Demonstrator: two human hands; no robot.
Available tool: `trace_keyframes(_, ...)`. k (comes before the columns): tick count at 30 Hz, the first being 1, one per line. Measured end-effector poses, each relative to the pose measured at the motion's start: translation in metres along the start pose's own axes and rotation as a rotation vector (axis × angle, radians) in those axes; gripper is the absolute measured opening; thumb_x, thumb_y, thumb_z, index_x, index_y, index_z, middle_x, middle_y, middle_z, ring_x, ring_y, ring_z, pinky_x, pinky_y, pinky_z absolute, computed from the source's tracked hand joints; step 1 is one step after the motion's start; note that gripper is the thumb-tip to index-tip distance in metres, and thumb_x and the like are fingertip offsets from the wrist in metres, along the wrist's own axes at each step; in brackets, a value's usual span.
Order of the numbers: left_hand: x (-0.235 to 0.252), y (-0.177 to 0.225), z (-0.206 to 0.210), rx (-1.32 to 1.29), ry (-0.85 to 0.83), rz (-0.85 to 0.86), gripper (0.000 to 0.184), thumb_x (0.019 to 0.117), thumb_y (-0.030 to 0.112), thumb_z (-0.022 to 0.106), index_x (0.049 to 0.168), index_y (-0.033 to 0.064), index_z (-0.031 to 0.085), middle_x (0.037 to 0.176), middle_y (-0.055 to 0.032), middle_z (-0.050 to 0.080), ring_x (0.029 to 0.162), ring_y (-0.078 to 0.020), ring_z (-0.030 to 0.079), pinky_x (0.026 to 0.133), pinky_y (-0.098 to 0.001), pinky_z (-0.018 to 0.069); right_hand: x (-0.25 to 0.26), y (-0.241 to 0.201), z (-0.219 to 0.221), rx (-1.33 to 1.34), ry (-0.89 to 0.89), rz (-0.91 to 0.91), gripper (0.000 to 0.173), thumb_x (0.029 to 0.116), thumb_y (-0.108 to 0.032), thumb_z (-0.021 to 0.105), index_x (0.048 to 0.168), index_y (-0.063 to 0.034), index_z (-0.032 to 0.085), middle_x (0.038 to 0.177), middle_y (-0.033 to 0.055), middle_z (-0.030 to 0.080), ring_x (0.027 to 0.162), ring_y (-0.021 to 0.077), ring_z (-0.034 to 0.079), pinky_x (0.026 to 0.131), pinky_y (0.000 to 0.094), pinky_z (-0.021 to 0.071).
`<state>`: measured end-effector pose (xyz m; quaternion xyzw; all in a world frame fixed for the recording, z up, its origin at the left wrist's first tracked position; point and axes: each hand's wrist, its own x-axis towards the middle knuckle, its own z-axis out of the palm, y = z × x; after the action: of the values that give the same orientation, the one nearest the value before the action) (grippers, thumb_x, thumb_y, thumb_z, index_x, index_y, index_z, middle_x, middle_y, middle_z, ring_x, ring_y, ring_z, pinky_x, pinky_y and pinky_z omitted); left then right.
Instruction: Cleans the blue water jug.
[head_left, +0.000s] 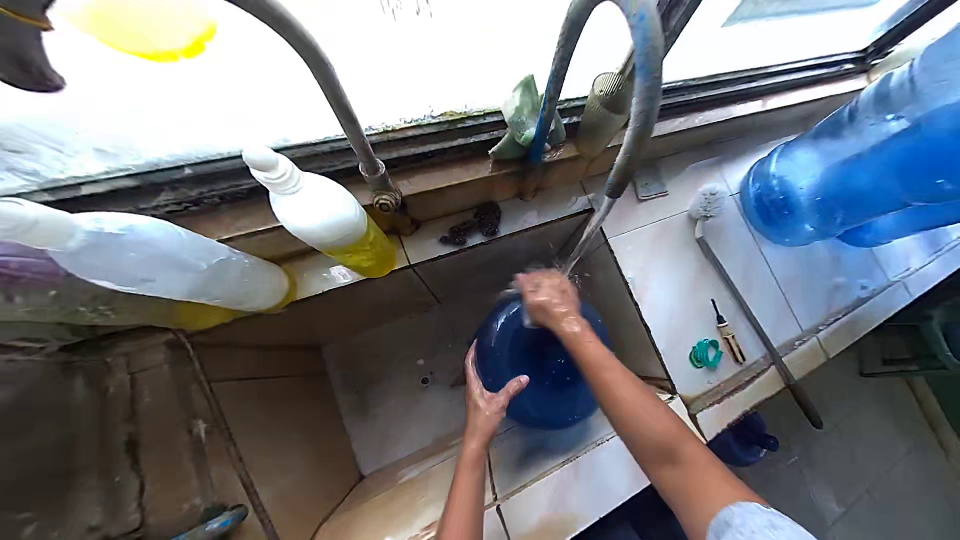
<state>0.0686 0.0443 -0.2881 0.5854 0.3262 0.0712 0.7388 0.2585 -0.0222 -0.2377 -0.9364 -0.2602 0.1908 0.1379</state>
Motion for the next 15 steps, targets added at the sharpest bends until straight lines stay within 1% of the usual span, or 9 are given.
trace_keyframes(1, 0.017, 0.01, -0.005, 0.055, -0.077, 0.006, 0.114, 0.0677, 0.031, 0.09, 0.157, -0.0003, 0.026, 0.151, -0.0181, 0.048, 0.135, -0.0183, 0.052, 0.112, -0.0345, 0.0473, 0.006, -0.018, 0.012, -0.015, -0.029, -0.157, 0.047, 0.1081, -0.041, 0.041, 0.115, -0.0103, 0.076, 0.117, 0.014, 0.074, 0.119, 0.0302, 0.066, 0.114, 0.0519, 0.0426)
trace_keyframes(3, 0.05, 0.03, -0.018, 0.184, -0.174, -0.016, 0.094, 0.0716, 0.019, 0.088, 0.149, -0.0035, 0.039, 0.138, -0.0178, 0.06, 0.125, -0.0186, 0.06, 0.107, -0.0365, 0.051, 0.01, -0.036, 0.027, 0.01, -0.111, -0.385, 0.048, 0.1082, -0.04, 0.04, 0.108, -0.0103, 0.078, 0.114, 0.008, 0.075, 0.122, 0.0226, 0.064, 0.124, 0.0458, 0.03)
trace_keyframes(5, 0.054, 0.032, -0.015, 0.221, -0.064, -0.03, 0.093, 0.0741, 0.027, 0.091, 0.149, -0.0005, 0.043, 0.14, -0.0198, 0.059, 0.129, -0.0236, 0.059, 0.109, -0.0412, 0.0494, 0.015, -0.017, 0.012, 0.061, -0.065, -0.245, 0.046, 0.1083, -0.04, 0.042, 0.113, -0.0107, 0.077, 0.116, 0.0101, 0.076, 0.12, 0.0251, 0.067, 0.121, 0.0494, 0.0368)
trace_keyframes(8, 0.0, 0.009, 0.017, 0.087, 0.068, -0.112, 0.132, 0.0695, 0.035, 0.093, 0.163, 0.0031, 0.006, 0.165, -0.0255, 0.024, 0.151, -0.0303, 0.034, 0.121, -0.0443, 0.0363, 0.03, 0.024, -0.037, -0.003, -0.142, 0.187, 0.057, 0.1092, -0.05, 0.031, 0.131, -0.0136, 0.069, 0.128, 0.0201, 0.069, 0.123, 0.0409, 0.063, 0.1, 0.0671, 0.0472)
trace_keyframes(10, -0.003, 0.003, 0.036, 0.092, 0.042, -0.135, 0.141, 0.0635, 0.038, 0.095, 0.163, 0.0024, 0.002, 0.167, -0.0281, 0.012, 0.155, -0.0345, 0.022, 0.124, -0.0465, 0.0291, 0.032, 0.033, -0.037, -0.01, -0.088, 0.204, 0.065, 0.1086, -0.054, 0.027, 0.121, -0.0082, 0.071, 0.122, 0.0222, 0.07, 0.12, 0.042, 0.064, 0.097, 0.0671, 0.0483)
trace_keyframes(11, 0.01, 0.01, 0.039, 0.159, -0.024, -0.119, 0.137, 0.0647, 0.04, 0.094, 0.163, -0.0008, 0.006, 0.166, -0.0309, 0.015, 0.154, -0.0372, 0.023, 0.124, -0.0478, 0.0283, 0.026, 0.029, -0.029, -0.023, -0.037, 0.09, 0.06, 0.1096, -0.049, 0.03, 0.12, -0.009, 0.073, 0.121, 0.0197, 0.072, 0.12, 0.0397, 0.064, 0.1, 0.0647, 0.0488)
trace_keyframes(13, 0.049, 0.035, 0.041, 0.328, -0.153, -0.031, 0.114, 0.0714, 0.039, 0.091, 0.157, -0.0039, 0.029, 0.153, -0.0292, 0.043, 0.143, -0.0342, 0.045, 0.119, -0.0469, 0.0376, 0.016, 0.021, -0.011, -0.022, 0.024, -0.162, 0.054, 0.1085, -0.045, 0.036, 0.111, -0.01, 0.077, 0.117, 0.0145, 0.073, 0.121, 0.0342, 0.063, 0.105, 0.0579, 0.0479)
trace_keyframes(14, 0.065, 0.045, 0.041, 0.378, -0.161, 0.011, 0.098, 0.0736, 0.035, 0.09, 0.151, -0.0019, 0.042, 0.143, -0.0248, 0.056, 0.134, -0.0311, 0.055, 0.115, -0.0469, 0.0432, 0.017, 0.021, -0.008, -0.013, 0.019, -0.201, 0.053, 0.1082, -0.046, 0.037, 0.111, -0.0105, 0.076, 0.118, 0.0135, 0.073, 0.122, 0.0328, 0.063, 0.105, 0.0566, 0.0478)
trace_keyframes(15, 0.072, 0.049, 0.042, 0.395, -0.129, 0.026, 0.093, 0.0741, 0.036, 0.09, 0.149, 0.0011, 0.047, 0.139, -0.0214, 0.061, 0.131, -0.0294, 0.058, 0.113, -0.0471, 0.0449, 0.019, 0.029, -0.012, -0.004, -0.022, -0.138, 0.056, 0.1087, -0.049, 0.034, 0.12, -0.0127, 0.075, 0.124, 0.0129, 0.072, 0.124, 0.0323, 0.063, 0.106, 0.0579, 0.0477)
